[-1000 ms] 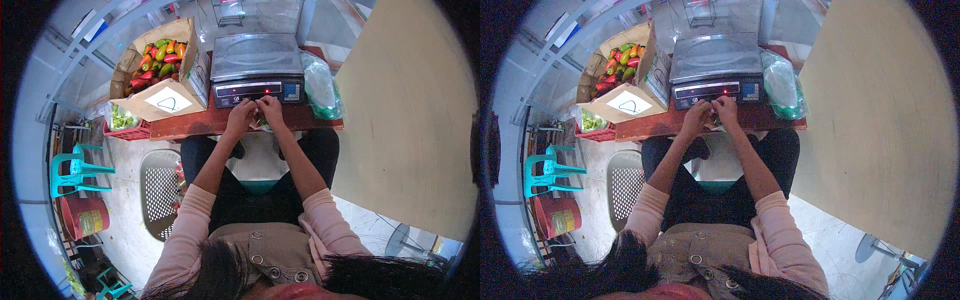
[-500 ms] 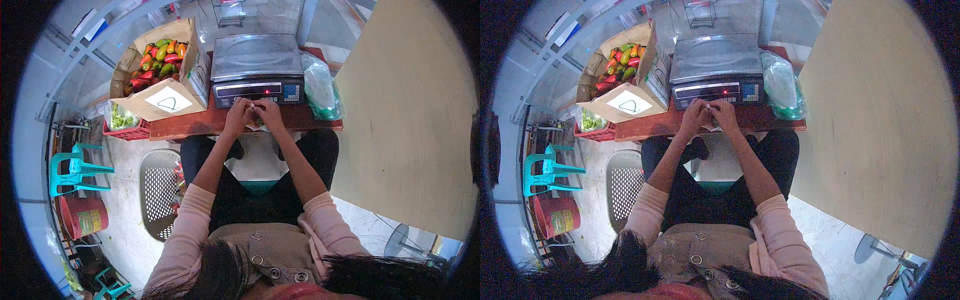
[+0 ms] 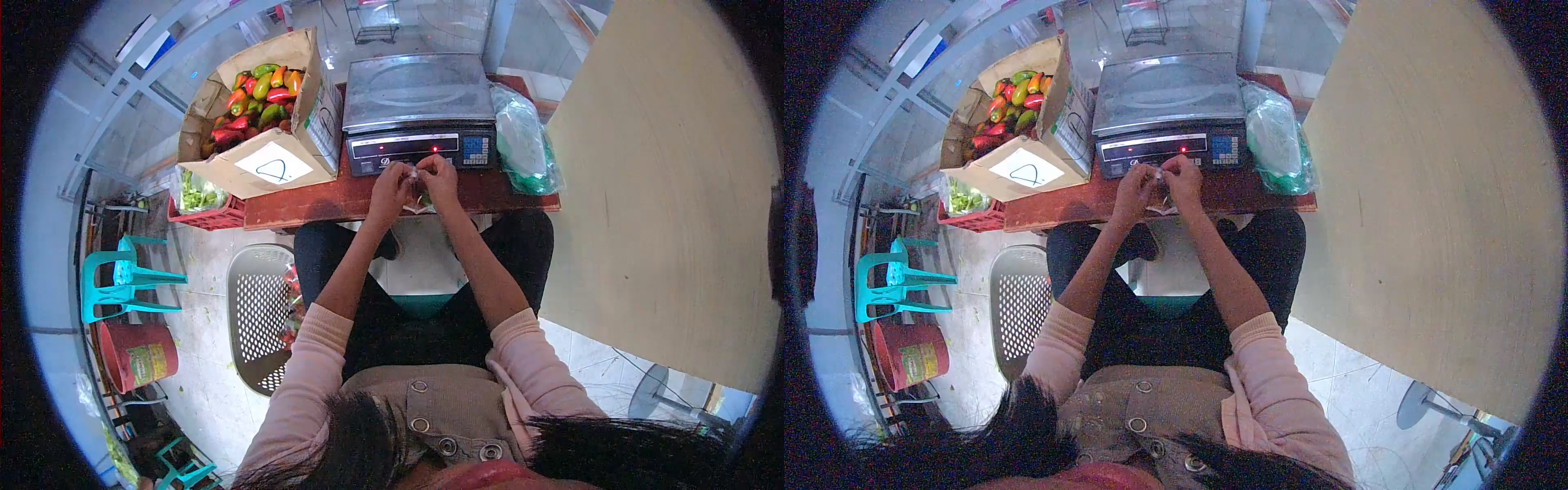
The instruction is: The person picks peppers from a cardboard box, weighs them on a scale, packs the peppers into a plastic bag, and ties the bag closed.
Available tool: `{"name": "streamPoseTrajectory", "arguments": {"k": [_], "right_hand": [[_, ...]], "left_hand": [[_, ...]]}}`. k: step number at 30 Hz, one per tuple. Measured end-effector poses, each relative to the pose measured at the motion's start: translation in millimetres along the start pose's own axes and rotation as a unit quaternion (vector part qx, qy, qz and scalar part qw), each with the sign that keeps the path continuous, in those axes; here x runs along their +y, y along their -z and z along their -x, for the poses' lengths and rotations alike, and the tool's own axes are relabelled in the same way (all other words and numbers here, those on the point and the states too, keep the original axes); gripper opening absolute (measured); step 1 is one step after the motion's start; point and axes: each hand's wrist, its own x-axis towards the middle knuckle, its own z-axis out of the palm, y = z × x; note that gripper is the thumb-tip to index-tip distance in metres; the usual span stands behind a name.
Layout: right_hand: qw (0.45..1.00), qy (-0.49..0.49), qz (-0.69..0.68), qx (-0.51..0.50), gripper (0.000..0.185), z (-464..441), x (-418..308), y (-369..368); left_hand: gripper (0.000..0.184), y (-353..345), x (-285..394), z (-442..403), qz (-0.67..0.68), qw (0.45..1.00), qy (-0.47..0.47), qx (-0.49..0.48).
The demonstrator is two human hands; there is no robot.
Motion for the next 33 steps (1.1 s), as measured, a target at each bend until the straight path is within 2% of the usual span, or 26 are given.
{"name": "streamPoseTrajectory", "arguments": {"k": [5, 8, 11, 17, 20, 26, 30, 33], "right_hand": [[0.997, 0.059, 0.032, -0.035, 0.012, 12.8, -22.8, 4.3], [0.988, 0.125, 0.084, -0.039, 0.014, 12.3, -19.5, 10.0], [0.993, 0.091, 0.047, -0.061, 0.014, 8.7, -18.9, 14.0], [0.987, 0.142, 0.082, 0.009, 0.01, 16.7, -27.0, 7.0], [0.98, 0.16, 0.117, -0.002, 0.014, 12.5, -20.7, 4.4], [0.982, 0.175, 0.069, -0.005, 0.028, 8.8, -34.8, 3.7], [0.991, 0.134, -0.01, 0.0, 0.029, 11.2, -33.4, 1.3], [0.991, 0.125, -0.047, 0.002, 0.03, 6.2, -20.8, -2.8]], "left_hand": [[0.009, 4.8, 0.8, -0.2, 0.008, 0.997, 0.074, -0.014], [0.01, 3.7, -1.7, -3.1, 0.003, 0.997, 0.071, -0.017], [0.011, 4.5, 0.0, -7.2, -0.012, 0.998, 0.056, -0.021], [0.011, 0.8, 18.6, -7.8, -0.047, 0.994, 0.099, 0.01], [0.011, -3.9, 17.0, -6.6, -0.045, 0.993, 0.109, 0.028], [0.011, -11.6, 12.8, -7.0, -0.018, 0.988, 0.13, 0.075], [0.01, -12.6, 10.9, -7.2, -0.054, 0.982, 0.157, 0.085], [0.01, -12.5, 11.8, -6.1, -0.042, 0.986, 0.139, 0.085]]}}
